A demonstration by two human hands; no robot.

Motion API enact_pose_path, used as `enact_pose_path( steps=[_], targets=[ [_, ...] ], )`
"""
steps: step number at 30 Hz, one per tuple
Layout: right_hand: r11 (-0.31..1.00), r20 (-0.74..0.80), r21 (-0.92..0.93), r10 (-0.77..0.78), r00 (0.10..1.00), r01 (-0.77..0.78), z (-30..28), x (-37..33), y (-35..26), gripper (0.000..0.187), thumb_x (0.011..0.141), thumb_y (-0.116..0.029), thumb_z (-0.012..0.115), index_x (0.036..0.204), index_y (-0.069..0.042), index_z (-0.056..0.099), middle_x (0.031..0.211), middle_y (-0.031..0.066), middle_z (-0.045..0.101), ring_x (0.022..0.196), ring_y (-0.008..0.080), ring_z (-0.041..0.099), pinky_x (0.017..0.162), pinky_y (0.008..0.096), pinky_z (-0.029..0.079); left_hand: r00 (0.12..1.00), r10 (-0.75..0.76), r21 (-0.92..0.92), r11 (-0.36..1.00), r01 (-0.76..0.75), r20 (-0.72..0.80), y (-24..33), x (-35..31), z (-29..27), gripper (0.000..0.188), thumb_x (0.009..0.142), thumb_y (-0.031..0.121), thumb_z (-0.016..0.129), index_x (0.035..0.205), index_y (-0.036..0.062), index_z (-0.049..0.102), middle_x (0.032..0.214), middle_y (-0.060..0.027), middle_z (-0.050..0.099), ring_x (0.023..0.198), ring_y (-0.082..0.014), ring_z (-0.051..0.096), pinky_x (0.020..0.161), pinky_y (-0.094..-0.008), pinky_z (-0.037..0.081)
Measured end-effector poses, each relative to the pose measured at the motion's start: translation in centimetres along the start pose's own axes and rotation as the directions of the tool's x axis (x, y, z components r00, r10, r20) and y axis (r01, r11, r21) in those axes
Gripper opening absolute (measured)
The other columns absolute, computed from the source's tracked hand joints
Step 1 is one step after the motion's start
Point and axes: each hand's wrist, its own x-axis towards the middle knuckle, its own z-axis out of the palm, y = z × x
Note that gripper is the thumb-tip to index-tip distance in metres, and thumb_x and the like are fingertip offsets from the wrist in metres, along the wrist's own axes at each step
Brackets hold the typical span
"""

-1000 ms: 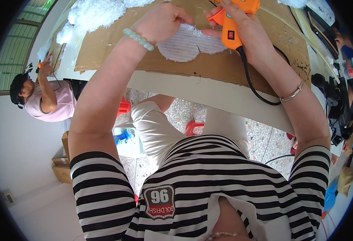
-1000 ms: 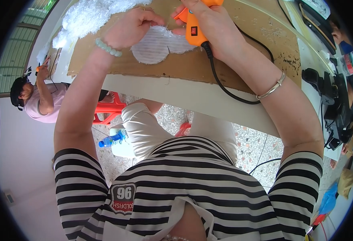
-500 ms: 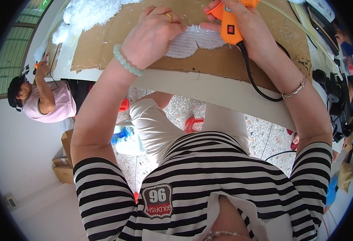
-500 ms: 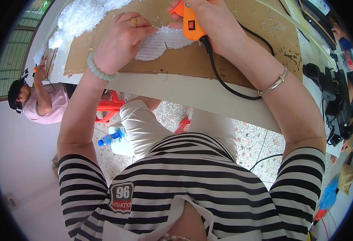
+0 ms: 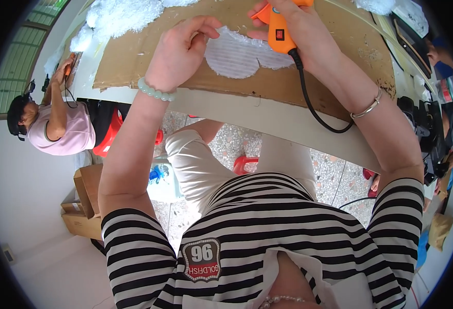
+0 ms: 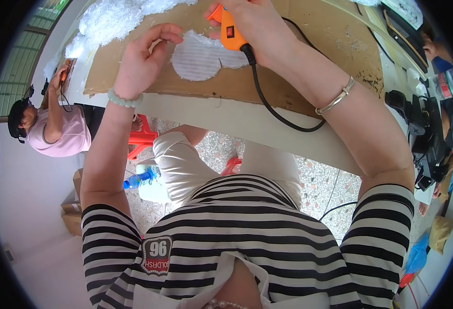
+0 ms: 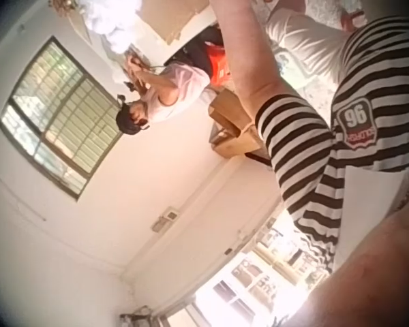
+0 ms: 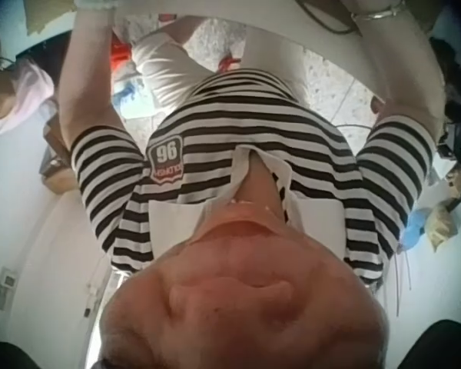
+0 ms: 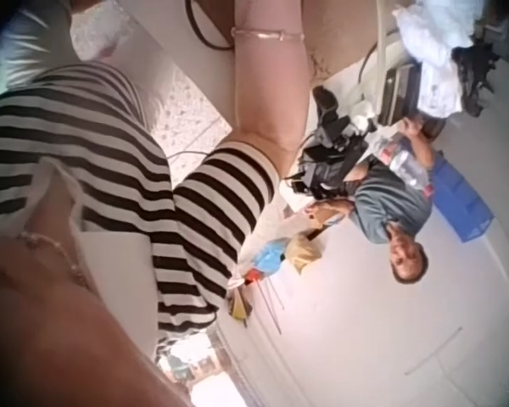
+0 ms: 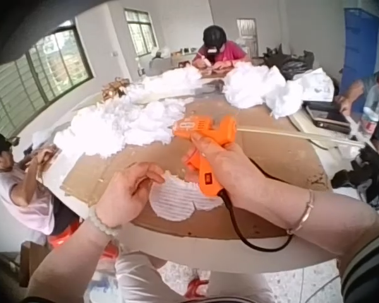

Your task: Applying hot glue to attach white fibrous stuffing to a circular base.

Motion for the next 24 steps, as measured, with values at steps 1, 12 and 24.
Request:
enact_pose_path(
  steps=[1, 12, 24],
  targets=[
    [1.000, 0.010, 0.003, -0.003, 1.000, 0.003, 0.3, 0.1, 0.4, 0.024, 0.096, -0.028, 0.053, 0.101, -0.005, 0.056, 0.083, 0.0057, 0.061, 0.070, 0.0153, 0.060, 0.061, 0.0284, 0.052, 0.999, -0.033, 0.010, 0.999, 0.034, -0.031, -0.5, 0.0, -0.3, 0.034, 0.077, -0.007, 0.045, 0.103, 0.0035, 0.063, 0.086, -0.0094, 0.068, 0.080, -0.0270, 0.063, 0.073, -0.0362, 0.051],
    [0.995, 0.019, 0.080, 0.062, 0.998, -0.064, 0.6, 0.1, 1.4, 0.020, 0.096, -0.026, 0.053, 0.098, -0.006, 0.057, 0.083, 0.0063, 0.060, 0.071, 0.0143, 0.058, 0.062, 0.0295, 0.052, 0.987, 0.089, 0.234, 0.965, -0.118, 0.131, -3.5, 2.5, 0.6, 0.043, 0.075, -0.010, 0.040, 0.109, 0.0035, 0.064, 0.100, -0.0143, 0.062, 0.093, -0.0295, 0.059, 0.083, -0.0332, 0.046],
    [0.995, 0.064, 0.071, 0.062, 0.996, -0.066, 0.3, 0.5, 1.6, 0.020, 0.096, -0.026, 0.052, 0.098, -0.006, 0.055, 0.083, 0.0056, 0.059, 0.070, 0.0138, 0.057, 0.063, 0.0292, 0.052, 0.877, 0.427, 0.542, 0.694, -0.475, 0.222, -1.4, 1.4, 0.7, 0.036, 0.066, -0.013, 0.052, 0.094, 0.0037, 0.068, 0.094, -0.0082, 0.065, 0.095, -0.0291, 0.058, 0.084, -0.0356, 0.046]
  ],
)
